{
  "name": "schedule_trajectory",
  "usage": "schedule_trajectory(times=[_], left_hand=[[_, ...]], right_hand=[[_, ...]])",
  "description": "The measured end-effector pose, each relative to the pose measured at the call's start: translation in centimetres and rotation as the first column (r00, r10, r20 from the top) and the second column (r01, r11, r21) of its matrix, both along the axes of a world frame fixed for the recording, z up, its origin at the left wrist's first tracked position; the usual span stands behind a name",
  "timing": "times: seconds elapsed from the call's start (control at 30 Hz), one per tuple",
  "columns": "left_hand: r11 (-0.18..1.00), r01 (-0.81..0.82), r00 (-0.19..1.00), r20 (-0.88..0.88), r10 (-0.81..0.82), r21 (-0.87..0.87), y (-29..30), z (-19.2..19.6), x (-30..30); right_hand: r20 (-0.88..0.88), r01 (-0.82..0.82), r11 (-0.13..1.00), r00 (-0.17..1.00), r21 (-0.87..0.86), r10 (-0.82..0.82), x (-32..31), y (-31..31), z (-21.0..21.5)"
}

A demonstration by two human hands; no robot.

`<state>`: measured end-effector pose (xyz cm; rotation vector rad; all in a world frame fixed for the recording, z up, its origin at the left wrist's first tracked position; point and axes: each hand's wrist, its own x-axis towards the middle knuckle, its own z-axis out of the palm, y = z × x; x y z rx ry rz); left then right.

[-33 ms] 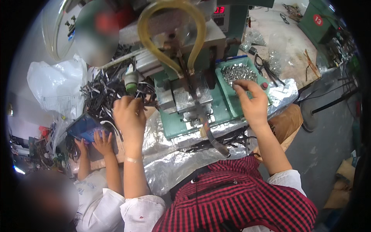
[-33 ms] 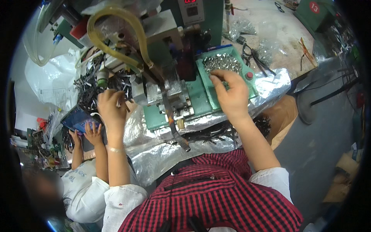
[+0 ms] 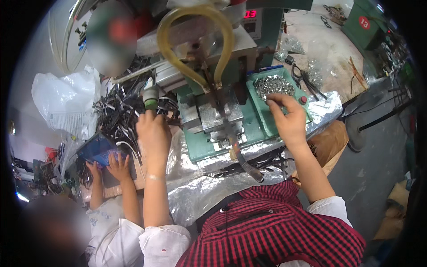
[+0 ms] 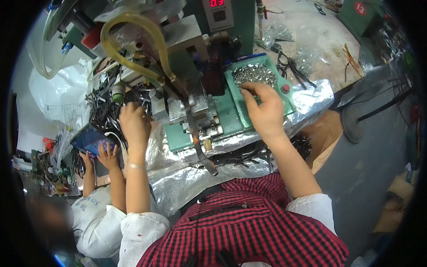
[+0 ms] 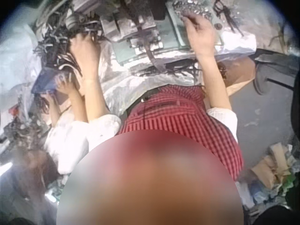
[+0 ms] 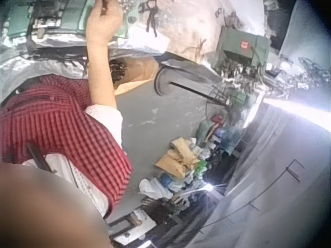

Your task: The person repeatedly picks small metal components from a tray and places them into a press machine, then removes the assembled pieces. The process is continuous and repetitive, with the person handling components one at a time.

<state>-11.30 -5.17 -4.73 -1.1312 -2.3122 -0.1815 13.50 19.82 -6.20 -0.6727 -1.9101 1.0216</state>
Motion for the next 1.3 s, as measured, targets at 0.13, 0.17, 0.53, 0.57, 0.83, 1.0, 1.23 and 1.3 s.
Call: schedule_trajectory(times=[0.13, 0.17, 0.53, 0.57, 0.83, 1.0, 1.23, 1.3], left_hand=[[0.976, -0.086, 0.996, -0.033, 0.081, -0.200, -1.3, -7.3, -5.4], [0.997, -0.062, 0.998, 0.006, 0.062, -0.047, -2.0, -8.9, -5.9], [0.674, -0.067, 0.828, 0.418, -0.374, 0.735, -0.7, -3.1, -2.4], [0.602, -0.088, 0.763, 0.442, -0.472, 0.794, -0.5, -3.6, -2.1], [0.506, -0.236, 0.701, 0.506, -0.502, 0.830, -1.1, -2.8, 3.4], [0.431, 0.305, 0.820, -0.004, -0.572, 0.849, 1.0, 5.7, 8.4], [0.611, 0.718, 0.666, -0.074, -0.742, 0.334, 2.3, 6.7, 12.5], [0.595, 0.760, 0.644, -0.178, -0.744, 0.262, 4.2, 6.4, 12.9]], right_hand=[[0.090, 0.069, 0.976, 0.992, 0.208, -0.089, 2.4, 0.6, -1.4], [0.109, 0.109, 0.965, 0.984, 0.239, -0.139, 3.7, 0.7, -1.6], [-0.098, -0.180, 0.950, 0.973, 0.254, 0.211, 0.8, -2.0, 5.3], [-0.127, -0.191, 0.950, 0.966, 0.248, 0.227, -1.2, -2.3, 5.7], [-0.415, -0.350, 0.897, 0.883, -0.268, 0.220, -5.5, -6.2, 3.2], [-0.501, -0.431, 0.831, 0.837, -0.352, 0.222, -5.8, -7.2, 5.8], [-0.299, -0.530, 0.800, 0.841, -0.281, 0.451, -2.0, -8.1, 8.7], [-0.188, -0.552, 0.794, 0.834, -0.257, 0.519, -1.9, -5.3, 9.1]])
